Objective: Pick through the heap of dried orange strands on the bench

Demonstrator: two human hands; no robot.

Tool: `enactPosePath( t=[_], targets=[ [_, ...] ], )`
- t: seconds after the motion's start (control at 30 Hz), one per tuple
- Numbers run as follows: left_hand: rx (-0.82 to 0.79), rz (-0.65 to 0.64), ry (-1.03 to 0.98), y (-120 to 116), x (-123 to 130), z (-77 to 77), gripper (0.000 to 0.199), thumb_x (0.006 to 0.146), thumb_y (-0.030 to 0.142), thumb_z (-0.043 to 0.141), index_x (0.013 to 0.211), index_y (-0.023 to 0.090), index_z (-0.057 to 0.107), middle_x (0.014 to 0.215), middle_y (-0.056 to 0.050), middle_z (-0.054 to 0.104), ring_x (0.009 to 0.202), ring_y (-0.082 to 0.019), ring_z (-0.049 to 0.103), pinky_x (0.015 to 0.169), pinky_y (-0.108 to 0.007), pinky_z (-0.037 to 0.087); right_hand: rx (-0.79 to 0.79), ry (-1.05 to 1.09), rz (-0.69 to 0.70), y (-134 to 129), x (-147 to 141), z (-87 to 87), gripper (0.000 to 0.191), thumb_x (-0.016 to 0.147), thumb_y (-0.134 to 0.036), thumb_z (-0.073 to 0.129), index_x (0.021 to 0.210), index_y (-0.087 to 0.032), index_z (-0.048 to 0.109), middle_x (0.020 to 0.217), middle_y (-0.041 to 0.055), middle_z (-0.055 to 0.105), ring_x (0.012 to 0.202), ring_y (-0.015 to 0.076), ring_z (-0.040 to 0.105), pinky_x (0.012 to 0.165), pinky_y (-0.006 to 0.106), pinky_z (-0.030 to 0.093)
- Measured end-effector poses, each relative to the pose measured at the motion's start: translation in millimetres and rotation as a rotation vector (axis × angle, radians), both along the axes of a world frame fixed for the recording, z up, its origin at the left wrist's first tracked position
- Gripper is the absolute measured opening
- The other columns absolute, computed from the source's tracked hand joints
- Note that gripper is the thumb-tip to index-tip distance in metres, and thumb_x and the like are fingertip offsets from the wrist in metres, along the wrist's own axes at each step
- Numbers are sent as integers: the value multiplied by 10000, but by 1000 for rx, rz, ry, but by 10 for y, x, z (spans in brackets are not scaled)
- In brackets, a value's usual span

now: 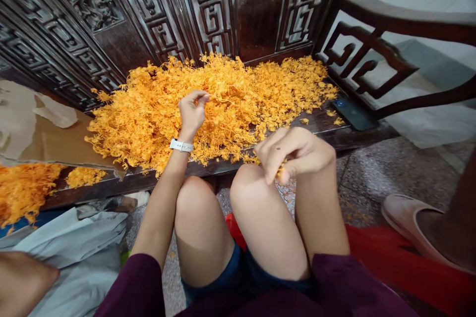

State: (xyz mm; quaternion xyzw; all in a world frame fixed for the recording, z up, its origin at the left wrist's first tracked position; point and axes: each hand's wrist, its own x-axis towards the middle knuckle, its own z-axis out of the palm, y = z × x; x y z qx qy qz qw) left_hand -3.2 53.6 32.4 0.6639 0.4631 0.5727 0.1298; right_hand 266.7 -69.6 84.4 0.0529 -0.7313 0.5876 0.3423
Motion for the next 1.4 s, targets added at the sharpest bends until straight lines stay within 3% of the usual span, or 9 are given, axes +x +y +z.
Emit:
enactPosePath(
  t=[0.1, 0.2, 0.33, 0.6, 0.77, 0.93, 1.13, 1.23, 1.4],
  targets=[
    [35, -92, 71, -86, 100, 56, 82, 911, 197, 741, 852, 240, 780, 844, -21, 800, 837, -197, 728, 840, -372, 534, -379, 398, -301, 298, -3, -381, 286, 871, -561, 781, 830, -279, 759, 520, -61, 514, 449, 90, 424, 503, 255, 407],
    [39, -229, 170, -176, 203, 120, 96, 933, 249, 744, 852, 257, 796, 878, -20, 823, 856, -198, 732, 903, -407, 509, -797, 415, -702, 552, -69, -696, 464, 879, -720, 633, 892, -263, 711, 656, -29, 559, 521, 113, 429, 510, 263, 419],
    [22, -362, 247, -245, 282, 166, 116, 941, 302, 743, 852, 261, 804, 879, -25, 828, 847, -195, 722, 866, -397, 510, -1022, 328, -737, 618, -157, -809, 486, 836, -680, 690, 986, -218, 704, 778, -10, 619, 578, 96, 483, 530, 240, 440],
    [11, -455, 360, -261, 362, 197, 186, 976, 310, 681, 848, 273, 811, 850, -11, 817, 788, -188, 691, 858, -406, 505, -673, 27, -813, 484, -326, -676, 346, 753, -481, 900, 866, -216, 708, 734, -23, 622, 625, 100, 526, 558, 240, 405],
    [21, -406, 381, -220, 331, 146, 145, 936, 225, 712, 822, 266, 791, 820, 8, 806, 765, -178, 685, 851, -394, 493, -569, 125, -926, 496, -322, -711, 378, 739, -509, 913, 812, -215, 687, 680, -32, 578, 577, 103, 473, 541, 264, 380],
    [14, -363, 380, -198, 334, 100, 170, 897, 139, 707, 789, 249, 777, 789, 21, 798, 750, -168, 679, 835, -379, 481, -458, 118, -866, 427, -323, -608, 380, 765, -512, 894, 799, -214, 661, 666, -30, 571, 576, 116, 462, 564, 287, 389],
    [17, -404, 455, -181, 390, 87, 234, 872, 96, 644, 792, 265, 785, 817, 25, 810, 773, -180, 691, 863, -399, 482, 115, -362, -977, 149, -266, -199, 112, 900, -168, 732, 795, -198, 705, 757, 17, 668, 693, 160, 542, 690, 320, 381],
    [23, -319, 486, -119, 334, 67, 239, 886, 116, 619, 814, 270, 788, 829, 3, 807, 795, -203, 684, 872, -427, 474, 249, -429, -778, -43, -191, 65, 140, 908, -126, 704, 793, -200, 729, 752, 19, 694, 705, 164, 589, 715, 314, 405],
    [-4, -218, 348, -62, 209, 9, 178, 908, 186, 666, 834, 277, 799, 873, -20, 818, 813, -210, 696, 864, -431, 492, 138, -299, -223, -231, 16, 310, 66, 933, -234, 762, 916, -192, 809, 800, 52, 748, 697, 142, 653, 662, 275, 459]
  ],
)
